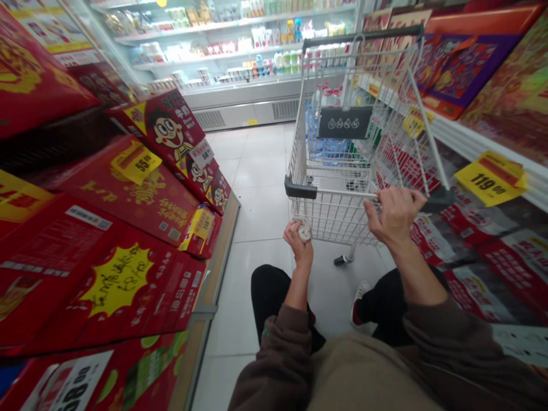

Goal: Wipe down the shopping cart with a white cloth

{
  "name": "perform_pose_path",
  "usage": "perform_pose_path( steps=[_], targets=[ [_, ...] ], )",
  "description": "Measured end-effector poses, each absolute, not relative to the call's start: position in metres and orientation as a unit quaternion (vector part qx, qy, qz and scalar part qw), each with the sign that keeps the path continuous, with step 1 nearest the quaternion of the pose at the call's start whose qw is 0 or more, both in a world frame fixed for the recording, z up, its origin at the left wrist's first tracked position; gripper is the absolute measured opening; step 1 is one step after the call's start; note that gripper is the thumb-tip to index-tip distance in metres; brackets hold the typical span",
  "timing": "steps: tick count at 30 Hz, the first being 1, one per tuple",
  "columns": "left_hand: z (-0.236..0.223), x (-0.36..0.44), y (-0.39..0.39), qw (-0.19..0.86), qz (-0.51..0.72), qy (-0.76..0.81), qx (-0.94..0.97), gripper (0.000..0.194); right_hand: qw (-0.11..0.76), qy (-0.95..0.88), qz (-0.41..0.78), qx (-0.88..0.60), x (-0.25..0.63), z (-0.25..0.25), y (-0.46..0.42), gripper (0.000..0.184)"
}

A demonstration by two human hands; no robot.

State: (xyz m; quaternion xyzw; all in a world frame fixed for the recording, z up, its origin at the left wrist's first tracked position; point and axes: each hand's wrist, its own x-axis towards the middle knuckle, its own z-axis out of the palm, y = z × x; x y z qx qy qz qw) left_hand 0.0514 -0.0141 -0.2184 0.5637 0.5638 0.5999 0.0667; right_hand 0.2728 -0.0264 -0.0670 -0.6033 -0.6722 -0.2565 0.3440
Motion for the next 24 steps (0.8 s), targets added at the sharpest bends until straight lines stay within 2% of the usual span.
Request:
perform_pose_path(
  steps=[4, 7, 10, 14, 19, 24],
  targets=[
    [-0.232, 0.049, -0.019, 0.105, 0.635, 0.569, 0.512, 0.027, 0.375, -0.661, -0.249, -0.601, 0.259, -0.064, -0.031, 0.041],
    [-0.211, 0.041, -0.008, 0.087, 0.67, 0.563, 0.476, 0.029, 0.386, -0.691, -0.238, -0.563, 0.233, -0.053, -0.03, 0.045],
    [-0.181, 0.03, 0.012, 0.067, 0.684, 0.548, 0.476, 0.029, 0.356, -0.75, -0.222, -0.512, 0.201, -0.044, -0.021, 0.043],
    [-0.163, 0.015, 0.034, 0.056, 0.624, 0.573, 0.528, 0.024, 0.345, -0.763, -0.223, -0.499, 0.17, -0.052, -0.006, 0.046],
    [-0.18, -0.003, 0.032, 0.074, 0.555, 0.548, 0.621, 0.024, 0.367, -0.733, -0.247, -0.517, 0.165, -0.066, 0.001, 0.046],
    [-0.192, -0.024, 0.025, 0.069, 0.544, 0.569, 0.612, 0.022, 0.356, -0.734, -0.268, -0.513, 0.173, -0.065, -0.002, 0.047]
  ],
)
